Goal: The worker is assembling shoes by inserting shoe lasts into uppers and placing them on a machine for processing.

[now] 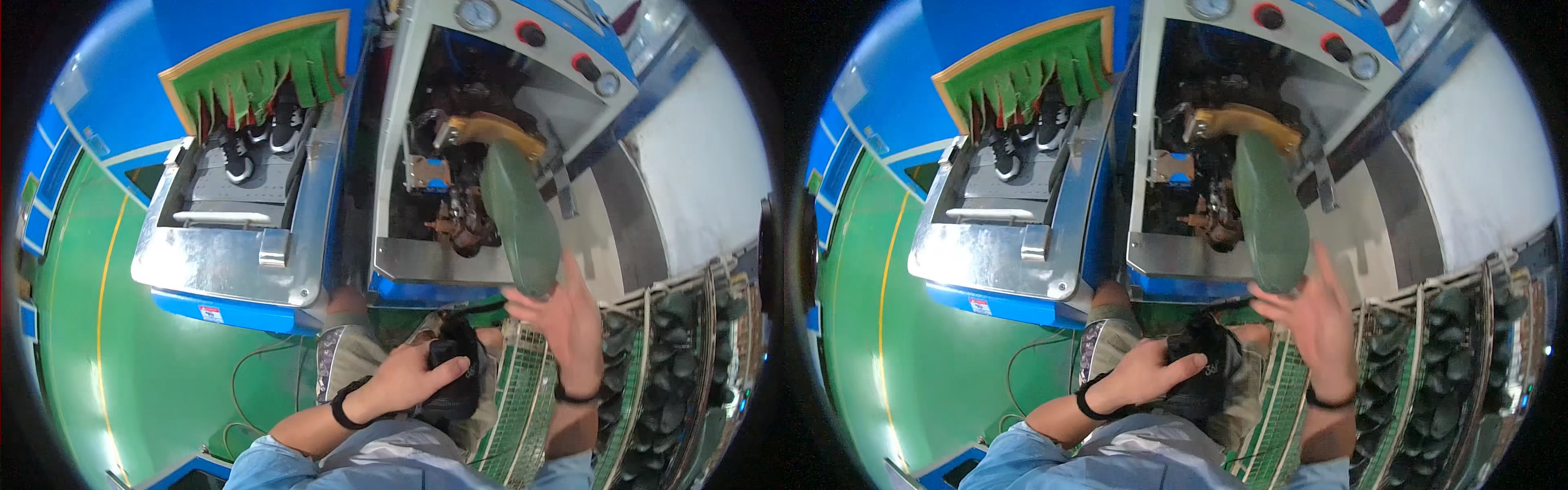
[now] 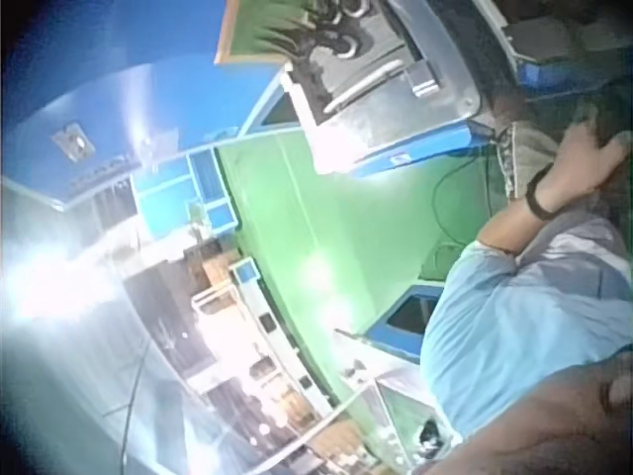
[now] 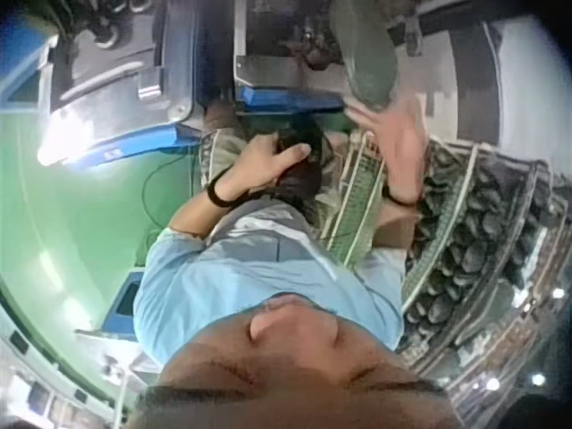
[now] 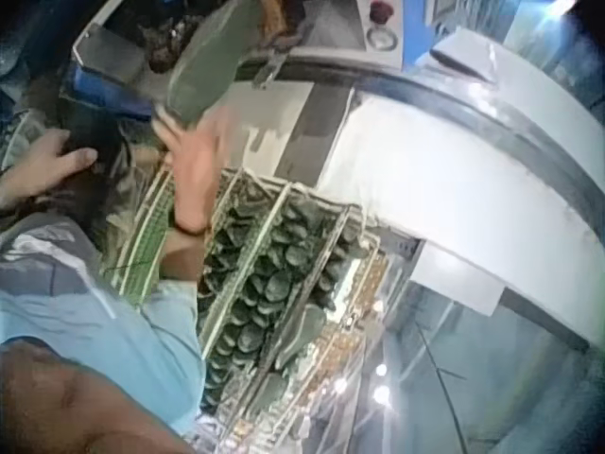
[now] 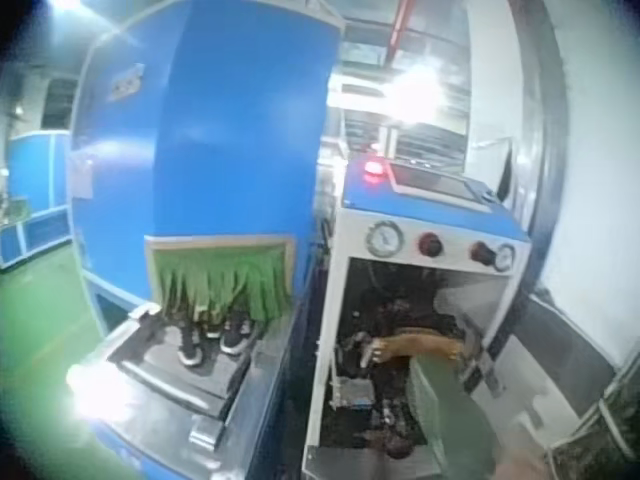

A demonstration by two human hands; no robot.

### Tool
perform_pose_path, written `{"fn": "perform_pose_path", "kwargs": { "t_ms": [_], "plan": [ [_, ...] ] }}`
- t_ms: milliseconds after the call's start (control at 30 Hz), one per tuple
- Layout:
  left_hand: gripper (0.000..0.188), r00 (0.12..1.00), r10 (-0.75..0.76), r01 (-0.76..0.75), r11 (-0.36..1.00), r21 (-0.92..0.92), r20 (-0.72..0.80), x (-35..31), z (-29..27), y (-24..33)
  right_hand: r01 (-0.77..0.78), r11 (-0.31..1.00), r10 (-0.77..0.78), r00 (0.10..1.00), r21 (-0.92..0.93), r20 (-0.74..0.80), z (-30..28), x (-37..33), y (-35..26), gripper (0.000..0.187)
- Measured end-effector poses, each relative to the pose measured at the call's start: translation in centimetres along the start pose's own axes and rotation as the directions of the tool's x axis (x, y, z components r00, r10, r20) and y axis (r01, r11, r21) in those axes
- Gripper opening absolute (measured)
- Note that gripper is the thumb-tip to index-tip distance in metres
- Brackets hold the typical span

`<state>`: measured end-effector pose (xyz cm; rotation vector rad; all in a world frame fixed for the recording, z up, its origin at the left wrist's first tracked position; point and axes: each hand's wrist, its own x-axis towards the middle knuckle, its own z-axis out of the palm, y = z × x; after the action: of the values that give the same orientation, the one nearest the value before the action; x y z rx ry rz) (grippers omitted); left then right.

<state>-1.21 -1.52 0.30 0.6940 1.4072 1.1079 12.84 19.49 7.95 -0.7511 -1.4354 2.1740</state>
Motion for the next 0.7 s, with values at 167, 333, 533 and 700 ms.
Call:
{"fn": "perform_pose_path", "kwargs": {
  "t_ms": [167,333,533,700],
  "plan": [
    [0.06,0.962,0.215,-0.127,0.896,0.425,-0.168,-0.6,0.0,-1.3,-0.035,0.963,0.038,0.999,0.266,-0.006,2.7,5.8,-0.2,0.045],
    [0.051,0.98,0.15,-0.115,0.963,0.243,-0.132,-1.3,0.0,-1.5,0.263,0.954,-0.26,0.965,0.145,-0.042,0.2,-0.6,1.4,0.048],
    [0.041,0.999,-0.019,0.013,0.984,-0.176,-0.032,0.9,0.7,-3.5,0.251,0.963,-0.209,0.924,0.095,-0.322,-10.4,-14.0,8.7,0.072],
    [0.048,0.996,-0.01,0.01,1.0,0.005,0.09,3.2,4.5,-2.8,0.26,0.961,-0.113,0.686,0.097,-0.719,-13.1,-25.2,13.0,0.079]
  ]
}}
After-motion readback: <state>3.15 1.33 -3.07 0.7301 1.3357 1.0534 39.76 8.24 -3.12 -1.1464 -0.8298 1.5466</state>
